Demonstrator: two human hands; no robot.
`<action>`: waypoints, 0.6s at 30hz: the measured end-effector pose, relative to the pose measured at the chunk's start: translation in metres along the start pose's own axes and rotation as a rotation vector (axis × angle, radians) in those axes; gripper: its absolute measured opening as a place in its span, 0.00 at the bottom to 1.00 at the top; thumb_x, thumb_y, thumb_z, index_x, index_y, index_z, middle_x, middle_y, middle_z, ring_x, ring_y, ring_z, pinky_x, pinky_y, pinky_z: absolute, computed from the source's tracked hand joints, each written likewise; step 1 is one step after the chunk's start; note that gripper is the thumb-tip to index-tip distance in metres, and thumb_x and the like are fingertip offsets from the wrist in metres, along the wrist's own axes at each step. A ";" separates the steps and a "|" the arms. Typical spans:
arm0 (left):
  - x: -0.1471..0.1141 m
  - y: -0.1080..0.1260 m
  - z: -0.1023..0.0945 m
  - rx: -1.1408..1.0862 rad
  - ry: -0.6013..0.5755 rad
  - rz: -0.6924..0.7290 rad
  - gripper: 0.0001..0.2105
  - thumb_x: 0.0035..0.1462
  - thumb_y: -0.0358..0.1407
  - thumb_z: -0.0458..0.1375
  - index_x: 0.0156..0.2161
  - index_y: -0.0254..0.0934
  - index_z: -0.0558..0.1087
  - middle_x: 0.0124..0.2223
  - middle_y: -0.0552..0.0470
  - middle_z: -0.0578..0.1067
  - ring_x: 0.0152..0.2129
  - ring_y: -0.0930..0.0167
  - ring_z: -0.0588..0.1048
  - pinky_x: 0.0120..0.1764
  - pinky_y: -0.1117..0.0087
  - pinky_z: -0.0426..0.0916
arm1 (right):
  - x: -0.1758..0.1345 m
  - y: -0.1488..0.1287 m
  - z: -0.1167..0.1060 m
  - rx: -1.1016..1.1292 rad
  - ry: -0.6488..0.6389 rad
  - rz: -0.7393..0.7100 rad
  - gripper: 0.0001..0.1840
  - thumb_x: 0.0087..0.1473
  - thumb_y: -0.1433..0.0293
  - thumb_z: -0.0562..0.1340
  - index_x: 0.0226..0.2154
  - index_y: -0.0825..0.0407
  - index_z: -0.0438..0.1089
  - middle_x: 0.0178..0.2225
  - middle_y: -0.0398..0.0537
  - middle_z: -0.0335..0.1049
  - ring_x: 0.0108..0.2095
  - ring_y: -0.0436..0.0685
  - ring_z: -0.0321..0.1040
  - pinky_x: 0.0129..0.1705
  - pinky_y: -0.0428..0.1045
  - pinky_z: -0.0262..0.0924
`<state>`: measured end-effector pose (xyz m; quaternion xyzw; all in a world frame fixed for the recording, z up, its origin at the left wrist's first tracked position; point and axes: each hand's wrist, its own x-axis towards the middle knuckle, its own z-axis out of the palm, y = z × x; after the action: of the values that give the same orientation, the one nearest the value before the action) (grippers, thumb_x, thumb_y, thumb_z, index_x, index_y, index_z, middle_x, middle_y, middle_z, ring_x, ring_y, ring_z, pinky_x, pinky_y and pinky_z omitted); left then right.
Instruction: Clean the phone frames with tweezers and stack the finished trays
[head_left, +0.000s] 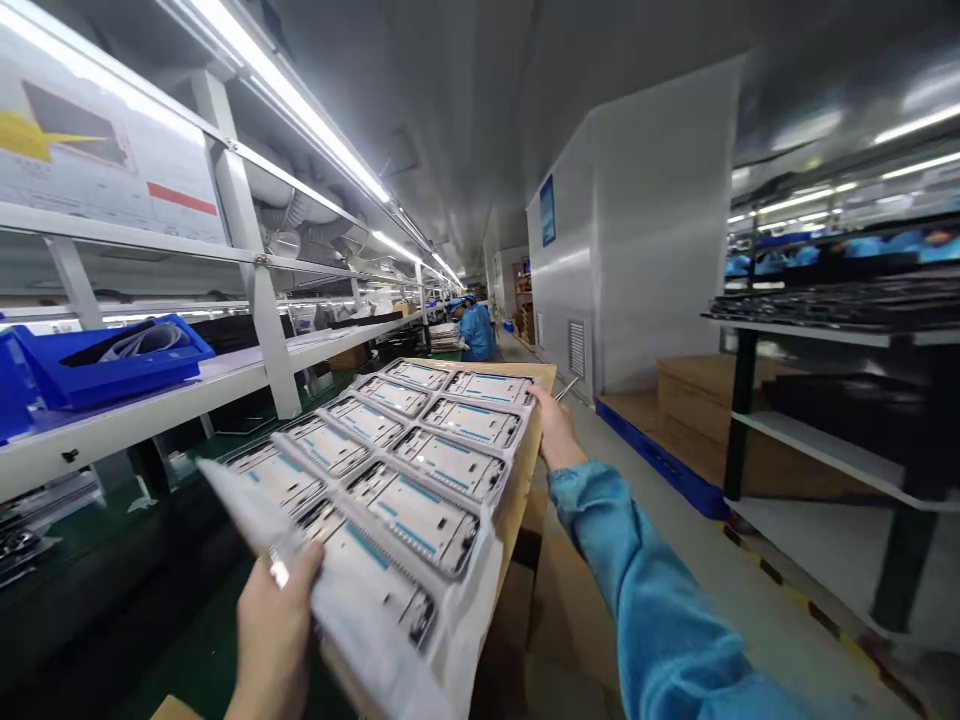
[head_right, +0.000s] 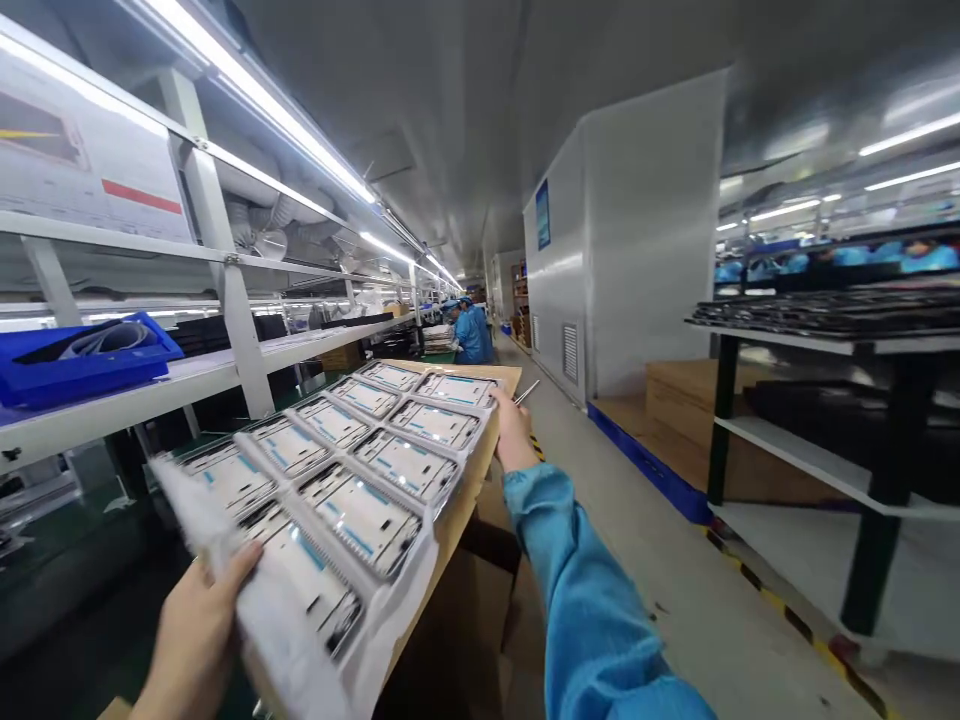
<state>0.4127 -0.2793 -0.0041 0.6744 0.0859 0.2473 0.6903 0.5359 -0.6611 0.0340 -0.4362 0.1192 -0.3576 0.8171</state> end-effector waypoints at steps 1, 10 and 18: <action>0.009 0.004 0.030 -0.048 -0.004 0.007 0.11 0.50 0.35 0.66 0.40 0.35 0.79 0.38 0.44 0.83 0.39 0.52 0.82 0.43 0.50 0.77 | 0.018 0.000 0.008 -0.033 -0.010 -0.010 0.17 0.66 0.63 0.63 0.52 0.56 0.69 0.48 0.51 0.71 0.44 0.56 0.73 0.45 0.54 0.73; 0.122 0.020 0.212 -0.152 0.045 0.013 0.16 0.63 0.37 0.63 0.54 0.36 0.72 0.56 0.44 0.74 0.49 0.60 0.76 0.50 0.51 0.74 | 0.129 0.062 0.093 -0.326 -0.175 -0.063 0.17 0.66 0.63 0.63 0.52 0.56 0.69 0.49 0.51 0.71 0.44 0.56 0.73 0.45 0.54 0.73; 0.129 -0.022 0.241 -0.258 -0.074 -0.074 0.16 0.64 0.38 0.62 0.54 0.36 0.72 0.54 0.44 0.75 0.46 0.62 0.77 0.46 0.54 0.76 | 0.158 0.107 0.093 -0.531 -0.205 -0.141 0.18 0.65 0.62 0.63 0.53 0.55 0.69 0.50 0.52 0.71 0.45 0.57 0.73 0.46 0.55 0.73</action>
<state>0.6376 -0.4338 0.0201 0.5850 0.0530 0.2056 0.7827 0.7477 -0.6730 0.0222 -0.6758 0.0950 -0.3237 0.6554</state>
